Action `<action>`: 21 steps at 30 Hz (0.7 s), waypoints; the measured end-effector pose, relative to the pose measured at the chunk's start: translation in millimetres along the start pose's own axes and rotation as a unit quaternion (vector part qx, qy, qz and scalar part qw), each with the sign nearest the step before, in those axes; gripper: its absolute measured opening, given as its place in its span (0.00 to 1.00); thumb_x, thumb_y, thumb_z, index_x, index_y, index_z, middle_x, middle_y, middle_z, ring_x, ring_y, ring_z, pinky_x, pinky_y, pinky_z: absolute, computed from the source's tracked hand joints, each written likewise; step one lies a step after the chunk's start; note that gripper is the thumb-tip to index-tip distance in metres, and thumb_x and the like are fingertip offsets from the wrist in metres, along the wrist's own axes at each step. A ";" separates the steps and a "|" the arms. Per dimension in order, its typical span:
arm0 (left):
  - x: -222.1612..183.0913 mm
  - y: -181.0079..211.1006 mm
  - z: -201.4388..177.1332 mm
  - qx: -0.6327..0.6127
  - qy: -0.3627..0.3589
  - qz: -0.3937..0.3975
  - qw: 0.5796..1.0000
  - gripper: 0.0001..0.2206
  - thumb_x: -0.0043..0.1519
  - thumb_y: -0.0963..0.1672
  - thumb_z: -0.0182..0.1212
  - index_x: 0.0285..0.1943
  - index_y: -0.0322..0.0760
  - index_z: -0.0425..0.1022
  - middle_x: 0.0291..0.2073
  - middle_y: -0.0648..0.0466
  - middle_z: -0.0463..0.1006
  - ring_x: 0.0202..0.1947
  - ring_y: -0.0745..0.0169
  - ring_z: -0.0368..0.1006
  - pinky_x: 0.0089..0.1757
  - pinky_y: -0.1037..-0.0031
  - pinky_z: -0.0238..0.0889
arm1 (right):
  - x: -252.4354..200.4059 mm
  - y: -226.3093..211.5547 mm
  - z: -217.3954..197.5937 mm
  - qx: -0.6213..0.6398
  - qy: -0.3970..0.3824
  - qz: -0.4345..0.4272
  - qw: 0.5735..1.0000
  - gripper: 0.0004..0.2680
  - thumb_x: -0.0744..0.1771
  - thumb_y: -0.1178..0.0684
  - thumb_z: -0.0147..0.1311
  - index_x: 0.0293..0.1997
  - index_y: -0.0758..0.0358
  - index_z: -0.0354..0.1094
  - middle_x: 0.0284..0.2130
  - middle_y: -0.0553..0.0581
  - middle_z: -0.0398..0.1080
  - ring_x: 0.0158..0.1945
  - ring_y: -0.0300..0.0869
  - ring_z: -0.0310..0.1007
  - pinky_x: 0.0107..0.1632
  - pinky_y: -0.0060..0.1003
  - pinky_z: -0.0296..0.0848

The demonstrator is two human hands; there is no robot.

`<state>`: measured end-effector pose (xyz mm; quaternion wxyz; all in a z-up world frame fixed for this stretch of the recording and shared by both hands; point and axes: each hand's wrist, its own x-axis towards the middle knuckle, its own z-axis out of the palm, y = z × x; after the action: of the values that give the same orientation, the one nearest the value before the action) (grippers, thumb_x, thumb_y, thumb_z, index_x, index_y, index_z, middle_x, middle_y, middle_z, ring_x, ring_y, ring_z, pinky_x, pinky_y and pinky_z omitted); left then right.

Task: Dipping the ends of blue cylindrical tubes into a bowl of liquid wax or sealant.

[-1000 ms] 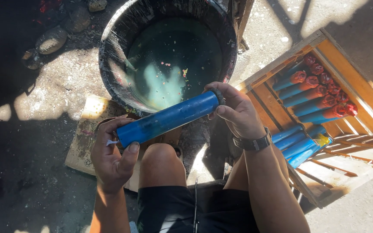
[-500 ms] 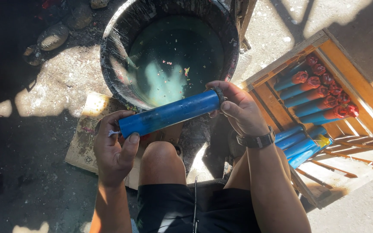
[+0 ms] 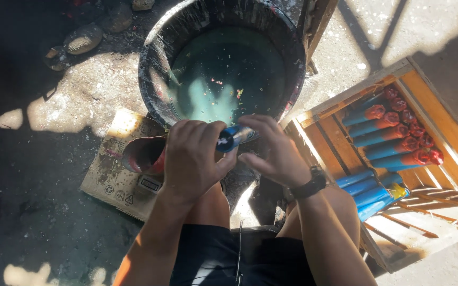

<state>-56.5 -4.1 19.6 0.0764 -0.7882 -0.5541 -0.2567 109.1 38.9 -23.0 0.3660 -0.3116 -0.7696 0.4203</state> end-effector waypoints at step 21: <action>-11.0 24.2 21.7 -0.097 0.015 -0.009 0.995 0.06 0.56 0.46 0.49 0.29 0.40 0.67 0.20 0.57 0.67 0.33 0.57 0.71 0.44 0.58 0.56 | -1.0 8.4 10.9 0.039 0.123 -0.084 0.988 0.14 0.58 0.52 0.54 0.43 0.67 0.63 0.37 0.62 0.67 0.47 0.58 0.65 0.44 0.50 0.67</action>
<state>-30.2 -13.5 -0.4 0.0057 -0.7830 -0.5322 -0.3221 102.0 37.4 -34.8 0.5040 -0.2807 -0.7250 0.3761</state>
